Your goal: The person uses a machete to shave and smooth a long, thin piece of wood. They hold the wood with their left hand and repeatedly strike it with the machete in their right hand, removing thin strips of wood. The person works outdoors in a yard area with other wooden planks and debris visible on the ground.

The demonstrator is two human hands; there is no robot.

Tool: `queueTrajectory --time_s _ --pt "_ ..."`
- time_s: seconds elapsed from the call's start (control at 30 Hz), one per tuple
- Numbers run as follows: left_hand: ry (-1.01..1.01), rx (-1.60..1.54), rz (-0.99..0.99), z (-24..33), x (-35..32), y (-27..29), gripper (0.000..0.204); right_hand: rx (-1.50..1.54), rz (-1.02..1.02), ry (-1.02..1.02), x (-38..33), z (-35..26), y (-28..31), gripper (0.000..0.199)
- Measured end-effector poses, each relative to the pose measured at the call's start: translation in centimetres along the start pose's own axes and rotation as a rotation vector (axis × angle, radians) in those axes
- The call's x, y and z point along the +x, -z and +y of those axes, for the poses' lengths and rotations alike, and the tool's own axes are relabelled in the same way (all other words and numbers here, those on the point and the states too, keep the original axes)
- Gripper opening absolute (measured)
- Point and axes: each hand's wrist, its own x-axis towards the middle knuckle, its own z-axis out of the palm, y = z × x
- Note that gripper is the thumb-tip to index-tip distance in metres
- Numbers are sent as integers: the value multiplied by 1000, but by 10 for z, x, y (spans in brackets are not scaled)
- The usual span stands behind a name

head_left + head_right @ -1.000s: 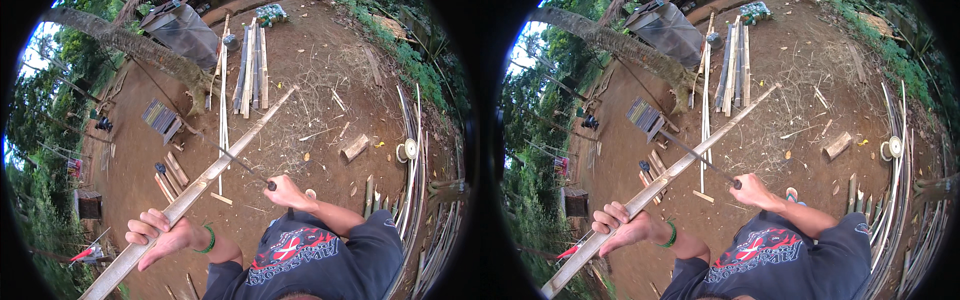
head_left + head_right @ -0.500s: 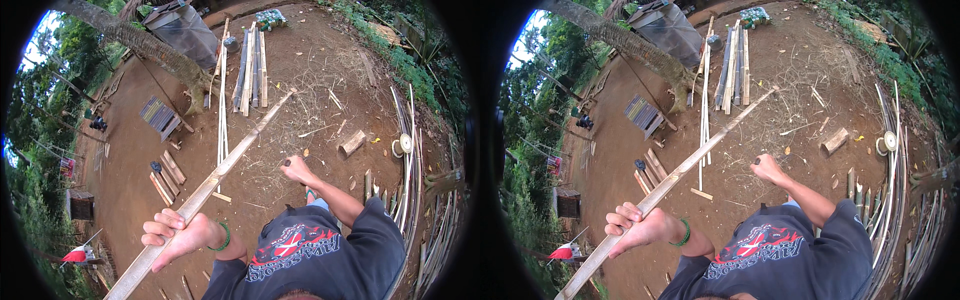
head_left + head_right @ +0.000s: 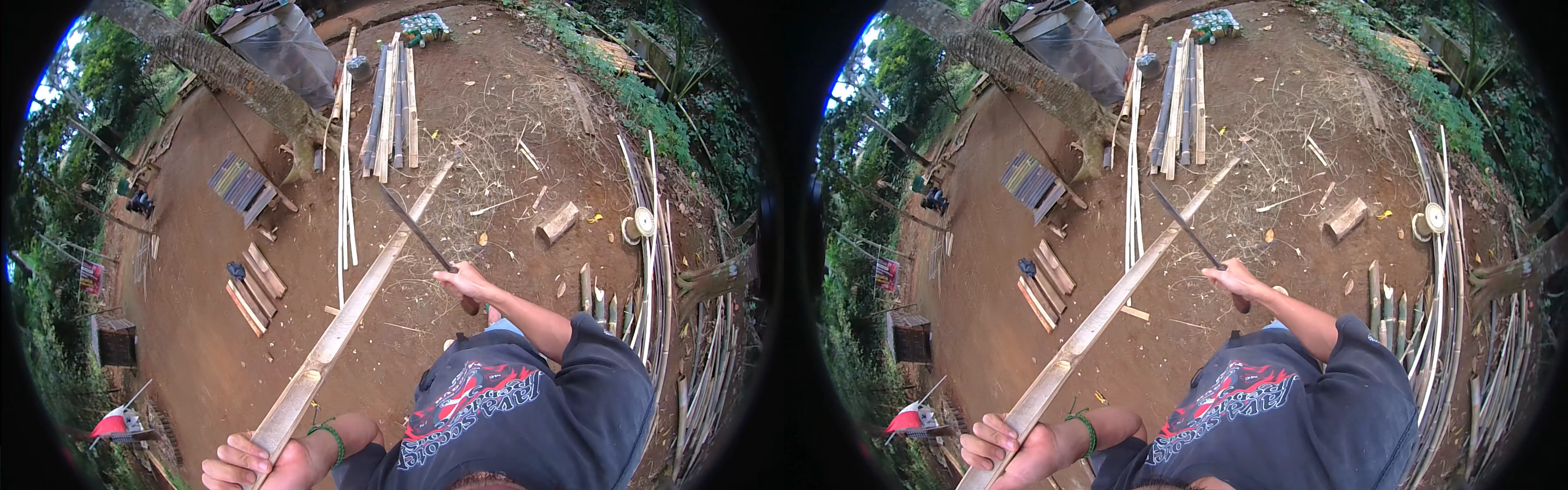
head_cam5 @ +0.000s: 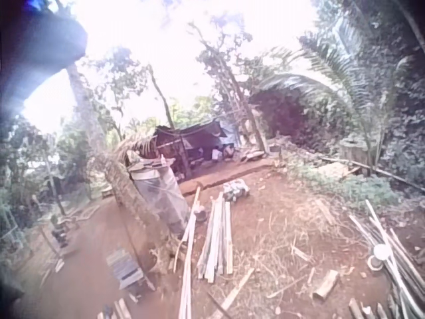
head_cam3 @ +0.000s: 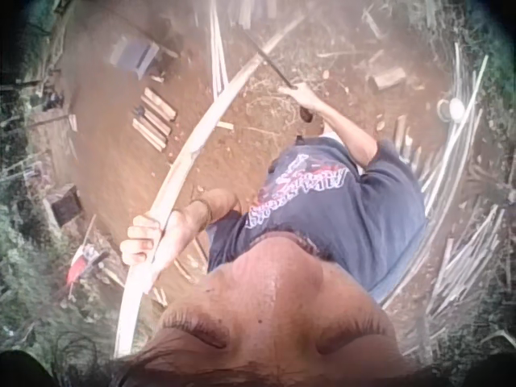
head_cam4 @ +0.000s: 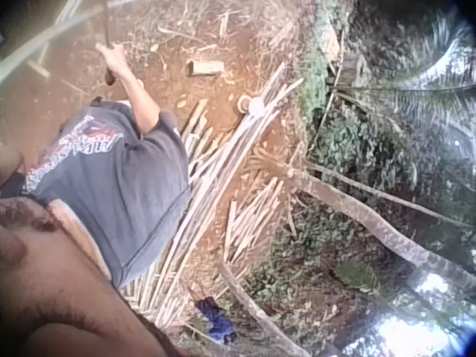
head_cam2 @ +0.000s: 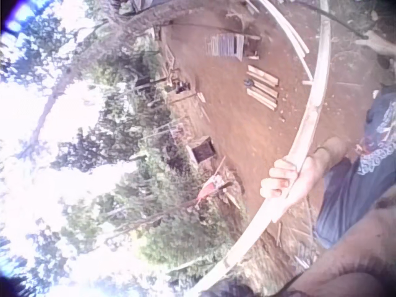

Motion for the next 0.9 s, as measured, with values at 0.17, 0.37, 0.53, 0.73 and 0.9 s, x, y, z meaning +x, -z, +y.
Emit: queueTrajectory --time_s 0.17,0.37,0.53,0.73,0.9 --pt "36 47 -28 43 21 4 53 504 -162 64 -22 -58 -105 44" --pt "-396 94 385 -1 45 -33 54 856 -120 -103 -39 -81 -147 27" --pt "6 509 65 -85 -68 26 88 780 -95 -117 -44 -86 -153 28" --pt "385 24 -17 -126 -82 58 52 25 -142 26 -32 -97 -102 45" --pt "378 59 -32 -159 -63 26 43 -501 -259 399 -36 -106 -58 37"
